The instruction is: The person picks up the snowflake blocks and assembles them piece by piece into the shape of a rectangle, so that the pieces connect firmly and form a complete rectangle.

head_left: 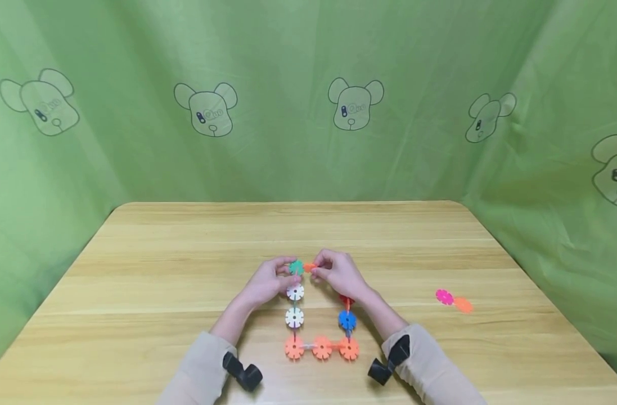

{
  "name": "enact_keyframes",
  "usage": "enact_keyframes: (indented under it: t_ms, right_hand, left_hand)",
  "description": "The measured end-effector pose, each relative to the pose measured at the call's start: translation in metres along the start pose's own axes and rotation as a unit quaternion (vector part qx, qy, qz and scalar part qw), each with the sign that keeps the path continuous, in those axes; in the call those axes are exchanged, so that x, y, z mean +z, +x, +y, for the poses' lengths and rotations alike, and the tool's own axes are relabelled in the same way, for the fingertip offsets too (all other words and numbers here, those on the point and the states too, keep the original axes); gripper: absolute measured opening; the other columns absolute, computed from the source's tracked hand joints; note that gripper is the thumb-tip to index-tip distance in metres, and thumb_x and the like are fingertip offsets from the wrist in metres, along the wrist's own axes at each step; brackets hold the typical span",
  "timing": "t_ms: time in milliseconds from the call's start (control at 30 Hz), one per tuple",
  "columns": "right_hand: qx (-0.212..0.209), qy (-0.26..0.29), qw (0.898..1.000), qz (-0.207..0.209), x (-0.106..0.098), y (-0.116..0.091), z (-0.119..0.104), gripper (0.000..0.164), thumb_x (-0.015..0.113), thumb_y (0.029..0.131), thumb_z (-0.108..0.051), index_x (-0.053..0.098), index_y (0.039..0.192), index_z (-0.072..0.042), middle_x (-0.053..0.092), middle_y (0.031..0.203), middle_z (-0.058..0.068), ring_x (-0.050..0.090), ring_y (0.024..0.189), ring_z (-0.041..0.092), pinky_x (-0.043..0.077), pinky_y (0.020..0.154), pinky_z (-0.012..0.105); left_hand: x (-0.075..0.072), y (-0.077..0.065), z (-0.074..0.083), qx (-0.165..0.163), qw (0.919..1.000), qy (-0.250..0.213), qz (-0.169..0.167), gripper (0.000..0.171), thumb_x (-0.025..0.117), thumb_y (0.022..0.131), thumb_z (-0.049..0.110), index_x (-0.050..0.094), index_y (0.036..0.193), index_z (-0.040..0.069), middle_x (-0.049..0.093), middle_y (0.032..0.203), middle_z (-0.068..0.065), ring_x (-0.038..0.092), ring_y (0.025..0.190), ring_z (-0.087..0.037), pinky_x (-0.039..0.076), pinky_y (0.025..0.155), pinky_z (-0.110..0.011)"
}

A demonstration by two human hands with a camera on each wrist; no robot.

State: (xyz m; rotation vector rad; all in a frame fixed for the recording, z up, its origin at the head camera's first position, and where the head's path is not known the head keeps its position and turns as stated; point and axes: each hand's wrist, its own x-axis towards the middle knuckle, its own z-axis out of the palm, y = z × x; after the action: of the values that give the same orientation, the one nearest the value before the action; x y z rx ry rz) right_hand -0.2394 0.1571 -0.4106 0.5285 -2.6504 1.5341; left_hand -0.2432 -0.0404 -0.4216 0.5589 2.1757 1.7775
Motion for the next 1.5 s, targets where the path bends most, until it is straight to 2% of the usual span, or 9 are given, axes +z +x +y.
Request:
enact_keyframes:
  t_ms: [267, 433, 733, 1033, 1267, 1500]
  right_hand:
    - [-0.004, 0.016, 1.000, 0.015, 0.002, -0.001, -0.001, 0.007, 0.063, 0.082, 0.006, 0.063, 0.080, 0.000, 0.067, 0.075, 0.012, 0.066, 0.069, 0.023, 0.054, 0.066, 0.030]
    - [-0.009, 0.002, 1.000, 0.023, 0.002, -0.002, -0.005, 0.007, 0.066, 0.080, 0.005, 0.063, 0.078, -0.001, 0.067, 0.074, 0.009, 0.065, 0.069, 0.022, 0.053, 0.065, 0.028]
    - [-0.008, -0.023, 0.999, 0.025, 0.004, -0.001, -0.007, 0.007, 0.069, 0.079, 0.001, 0.063, 0.077, -0.003, 0.067, 0.074, 0.005, 0.063, 0.069, 0.015, 0.052, 0.065, 0.026]
    - [0.014, -0.028, 0.999, -0.014, 0.001, 0.000, -0.004, 0.007, 0.067, 0.081, -0.001, 0.063, 0.086, -0.004, 0.066, 0.075, 0.003, 0.062, 0.070, 0.017, 0.049, 0.066, 0.030]
    - [0.006, -0.060, 0.997, -0.042, -0.008, -0.003, -0.004, 0.015, 0.069, 0.080, -0.004, 0.064, 0.094, -0.005, 0.064, 0.085, 0.004, 0.058, 0.079, 0.016, 0.049, 0.074, 0.032]
    - [0.022, -0.043, 0.998, -0.032, -0.025, -0.014, 0.002, 0.025, 0.067, 0.082, -0.006, 0.061, 0.106, 0.001, 0.064, 0.093, 0.006, 0.059, 0.085, 0.019, 0.050, 0.076, 0.031]
  left_hand:
    - [-0.003, -0.003, 0.004, 0.005, 0.9999, 0.005, -0.016, 0.058, 0.063, 0.085, 0.006, 0.038, 0.135, -0.007, 0.060, 0.094, -0.010, 0.059, 0.073, -0.015, 0.052, 0.066, -0.031]
    - [-0.003, -0.002, 0.002, 0.016, 0.9997, 0.007, -0.016, 0.057, 0.063, 0.085, 0.005, 0.038, 0.135, -0.009, 0.061, 0.094, -0.012, 0.059, 0.074, -0.014, 0.052, 0.066, -0.028]
    - [-0.002, 0.000, 0.001, 0.013, 0.9997, 0.017, -0.013, 0.058, 0.063, 0.085, 0.005, 0.038, 0.135, -0.008, 0.061, 0.094, -0.012, 0.060, 0.075, -0.015, 0.052, 0.067, -0.028]
    - [-0.004, 0.000, 0.000, 0.000, 0.9996, 0.007, -0.026, 0.063, 0.065, 0.083, 0.008, 0.037, 0.137, -0.004, 0.060, 0.098, -0.012, 0.059, 0.077, -0.015, 0.049, 0.065, -0.027]
    - [-0.003, -0.001, -0.002, 0.011, 0.9993, 0.017, -0.032, 0.065, 0.067, 0.082, 0.011, 0.037, 0.138, -0.003, 0.060, 0.100, -0.012, 0.059, 0.079, -0.016, 0.050, 0.071, -0.029]
    - [-0.004, 0.000, -0.004, 0.013, 0.9990, -0.004, -0.042, 0.063, 0.066, 0.082, 0.010, 0.038, 0.137, -0.003, 0.062, 0.097, -0.012, 0.060, 0.076, -0.014, 0.051, 0.069, -0.029]
